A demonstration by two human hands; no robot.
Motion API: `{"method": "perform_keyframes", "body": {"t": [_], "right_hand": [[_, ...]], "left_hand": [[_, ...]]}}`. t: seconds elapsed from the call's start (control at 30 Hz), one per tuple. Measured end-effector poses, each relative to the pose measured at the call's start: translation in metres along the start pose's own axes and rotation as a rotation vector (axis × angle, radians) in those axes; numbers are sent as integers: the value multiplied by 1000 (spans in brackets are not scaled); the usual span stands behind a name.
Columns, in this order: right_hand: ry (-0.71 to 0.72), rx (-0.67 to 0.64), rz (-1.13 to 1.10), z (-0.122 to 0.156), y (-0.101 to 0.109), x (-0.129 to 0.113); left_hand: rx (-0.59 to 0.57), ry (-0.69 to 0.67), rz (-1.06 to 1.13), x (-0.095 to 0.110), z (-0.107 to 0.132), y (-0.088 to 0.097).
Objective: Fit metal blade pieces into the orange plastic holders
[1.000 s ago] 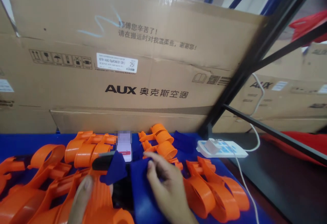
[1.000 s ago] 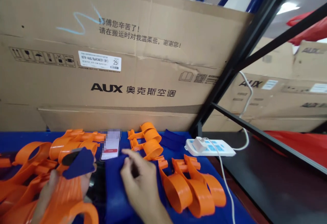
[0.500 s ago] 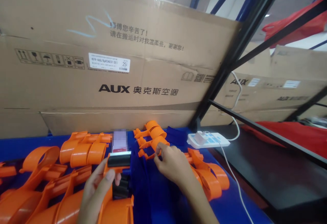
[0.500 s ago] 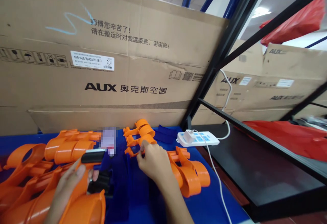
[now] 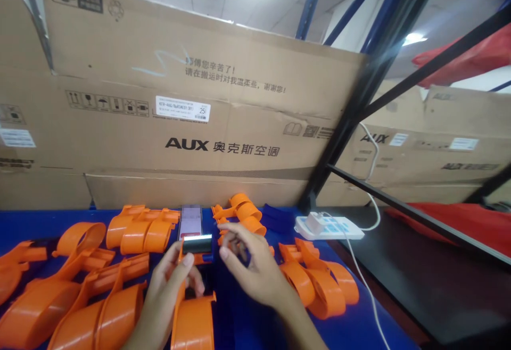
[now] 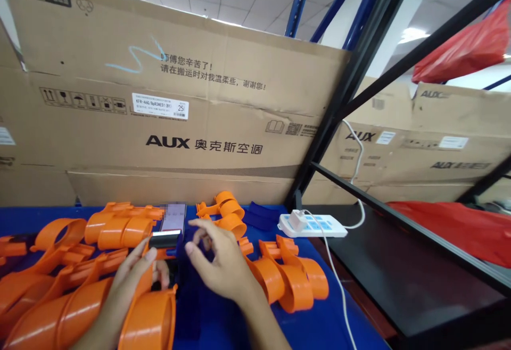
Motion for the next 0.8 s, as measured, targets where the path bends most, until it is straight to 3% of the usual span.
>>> {"method": "perform_keyframes", "body": {"t": [0.1, 0.33, 0.53, 0.8], "right_hand": [[128, 39, -70, 6, -17, -8], [250, 169, -39, 13, -50, -1], [328, 128, 46, 13, -53, -1], [361, 81, 122, 12, -52, 1]], "left_hand": [[30, 32, 44, 1, 2, -3], [34, 87, 62, 1, 8, -2], [31, 16, -13, 2, 6, 0], [18, 67, 94, -6, 5, 0]]}}
Point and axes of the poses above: each hand's wrist, its own z-axis away from the middle knuckle, its own y-axis out of the back of the hand, x = y × z, the point moved 2 cm from there along -z, towards the middle knuckle
